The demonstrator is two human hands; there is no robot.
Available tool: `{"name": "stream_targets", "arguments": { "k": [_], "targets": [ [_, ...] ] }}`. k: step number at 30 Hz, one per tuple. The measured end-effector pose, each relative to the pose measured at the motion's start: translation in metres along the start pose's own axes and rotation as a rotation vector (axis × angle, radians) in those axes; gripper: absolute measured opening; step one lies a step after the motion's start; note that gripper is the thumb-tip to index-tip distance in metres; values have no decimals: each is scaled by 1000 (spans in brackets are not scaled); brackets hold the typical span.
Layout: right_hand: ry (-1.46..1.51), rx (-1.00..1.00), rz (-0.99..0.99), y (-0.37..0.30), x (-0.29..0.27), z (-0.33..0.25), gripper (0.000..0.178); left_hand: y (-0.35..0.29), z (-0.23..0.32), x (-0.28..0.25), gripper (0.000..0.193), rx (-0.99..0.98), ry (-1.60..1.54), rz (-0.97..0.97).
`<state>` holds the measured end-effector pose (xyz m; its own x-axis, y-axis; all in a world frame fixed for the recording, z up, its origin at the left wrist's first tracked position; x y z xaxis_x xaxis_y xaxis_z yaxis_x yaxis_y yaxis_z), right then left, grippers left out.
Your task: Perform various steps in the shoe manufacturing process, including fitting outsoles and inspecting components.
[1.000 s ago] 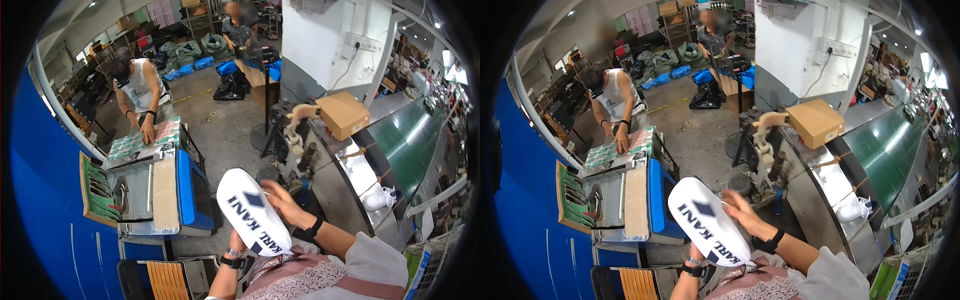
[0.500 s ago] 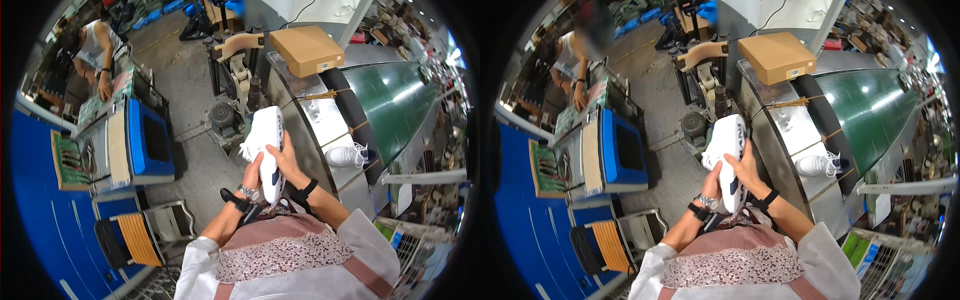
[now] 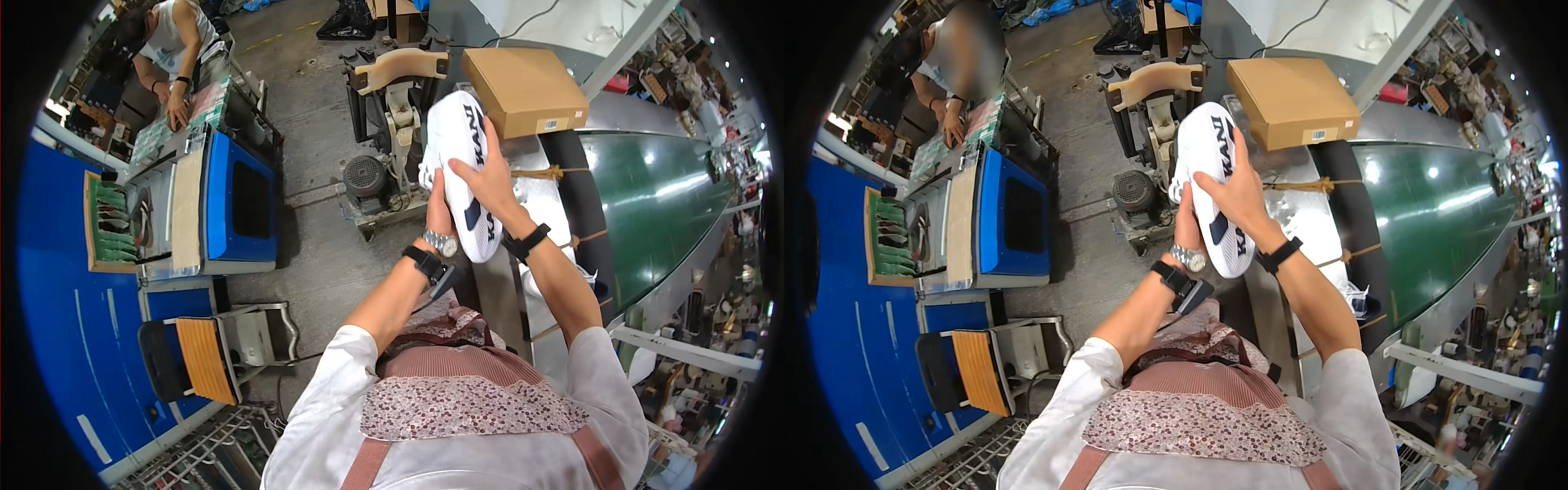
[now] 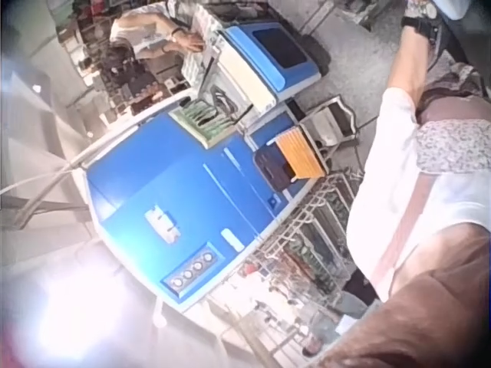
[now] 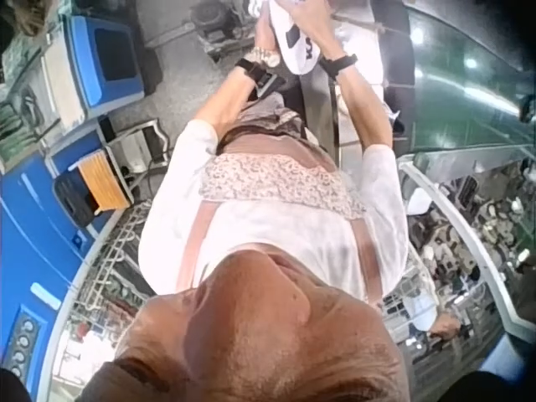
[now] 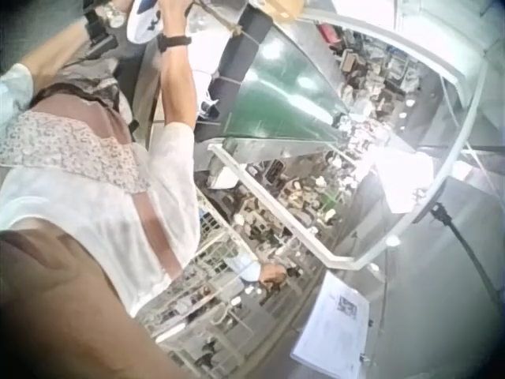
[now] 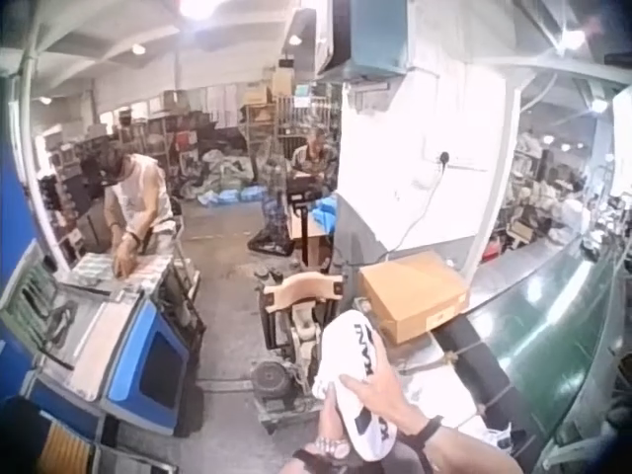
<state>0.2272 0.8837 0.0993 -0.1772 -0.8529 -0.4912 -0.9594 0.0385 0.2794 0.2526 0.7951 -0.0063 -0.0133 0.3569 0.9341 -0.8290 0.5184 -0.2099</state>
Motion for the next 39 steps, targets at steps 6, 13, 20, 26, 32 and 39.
{"name": "stream_targets", "arguments": {
  "k": [6, 13, 20, 26, 32, 39],
  "targets": [
    [-210, 51, -257, 48, 41, 1, 97, 25, 20, -20, 79, 156, -197, -3],
    [-165, -32, -111, 24, 15, -25, 91, 10, -1, -9, 75, 28, -131, 83],
    [-220, -42, -130, 53, 17, -3, 92, 50, 9, -14, 80, 17, -155, 38],
    [-359, -159, -228, 74, 12, -5, 102, 49, 11, 10, 78, 68, -260, -27],
    [-695, -67, -525, 90, 39, -29, 114, 55, 18, -18, 76, 109, -314, -46],
    [-592, -173, -340, 42, 23, -20, 111, 18, 17, -2, 82, 83, -145, -44]
  ]
}}
Point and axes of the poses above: each hand's wrist, its own y-axis towards the middle knuckle, its own x-axis out of the palm, z = x × y, the point moved 4 cm from there along y, towards the middle knuckle, and after that the axes turned 3 degrees about -x, right-handed, at the moved point
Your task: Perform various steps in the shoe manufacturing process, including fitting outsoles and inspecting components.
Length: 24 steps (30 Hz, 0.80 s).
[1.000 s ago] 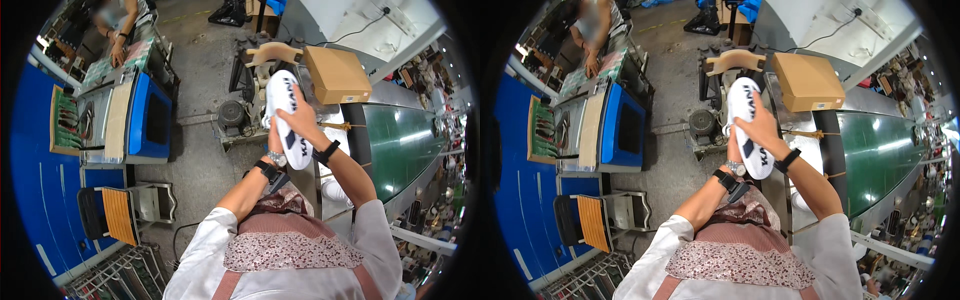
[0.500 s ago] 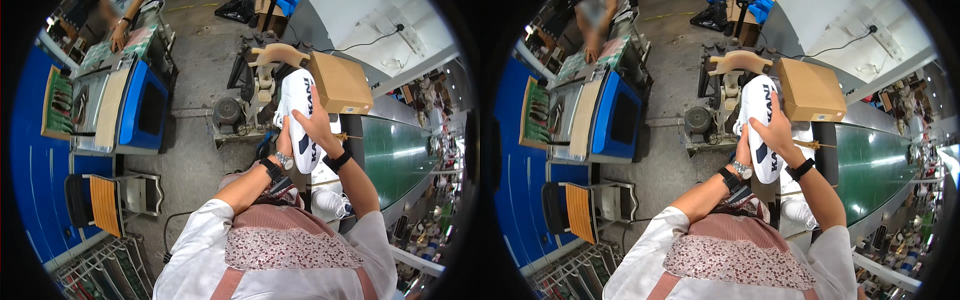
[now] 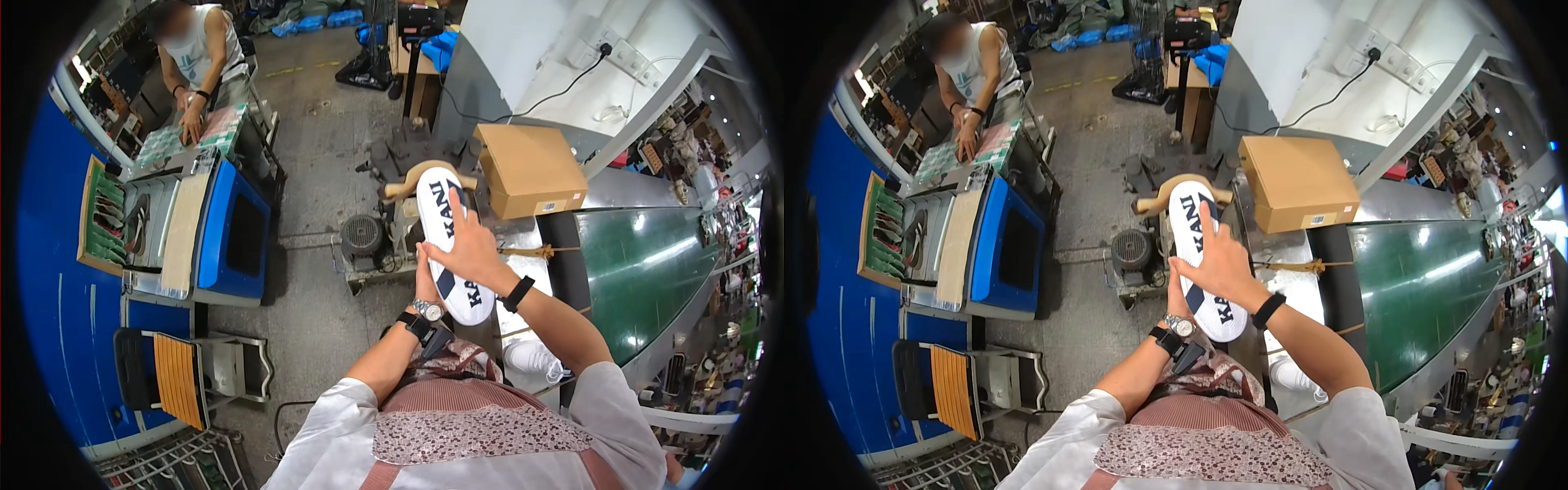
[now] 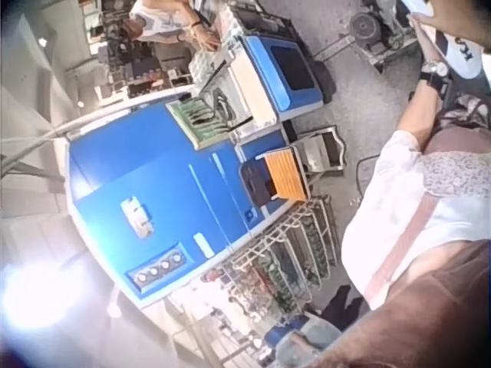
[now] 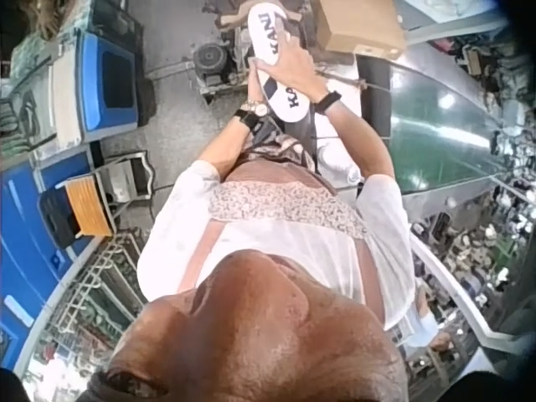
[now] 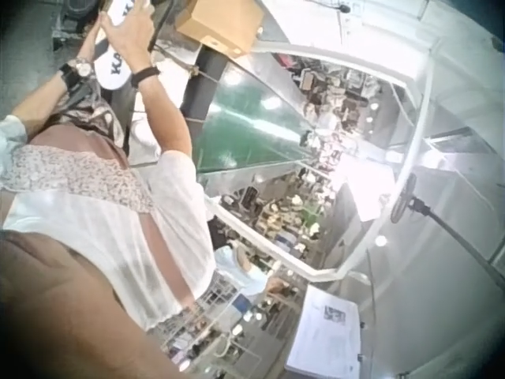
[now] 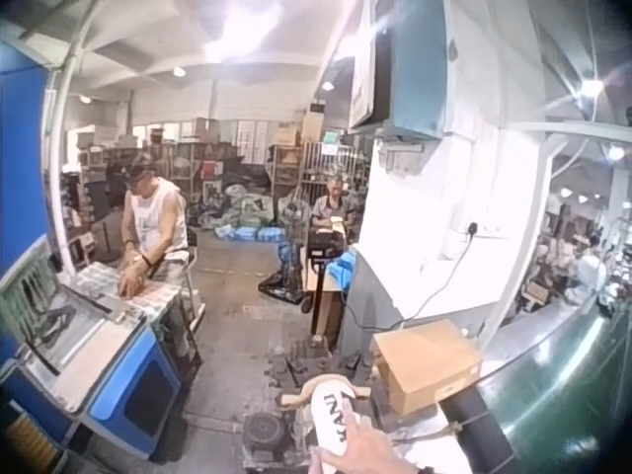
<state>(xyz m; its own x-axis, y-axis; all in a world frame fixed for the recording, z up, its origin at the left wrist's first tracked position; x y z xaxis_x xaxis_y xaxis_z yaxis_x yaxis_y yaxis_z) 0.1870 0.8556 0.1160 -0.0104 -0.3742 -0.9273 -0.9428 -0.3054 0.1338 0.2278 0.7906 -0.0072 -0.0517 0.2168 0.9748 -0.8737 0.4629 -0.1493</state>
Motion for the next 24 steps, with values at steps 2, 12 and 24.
{"name": "stream_targets", "arguments": {
  "k": [2, 12, 24],
  "targets": [
    [15, -18, 44, -2, 7, -4, 111, 15, -2, -27, 82, 32, -27, -45],
    [39, -78, 253, -23, 17, -7, 110, 20, -15, -44, 79, 123, 24, -81],
    [177, -91, 256, -36, 6, -32, 108, 15, -17, -46, 75, 108, -22, -100]
  ]
}}
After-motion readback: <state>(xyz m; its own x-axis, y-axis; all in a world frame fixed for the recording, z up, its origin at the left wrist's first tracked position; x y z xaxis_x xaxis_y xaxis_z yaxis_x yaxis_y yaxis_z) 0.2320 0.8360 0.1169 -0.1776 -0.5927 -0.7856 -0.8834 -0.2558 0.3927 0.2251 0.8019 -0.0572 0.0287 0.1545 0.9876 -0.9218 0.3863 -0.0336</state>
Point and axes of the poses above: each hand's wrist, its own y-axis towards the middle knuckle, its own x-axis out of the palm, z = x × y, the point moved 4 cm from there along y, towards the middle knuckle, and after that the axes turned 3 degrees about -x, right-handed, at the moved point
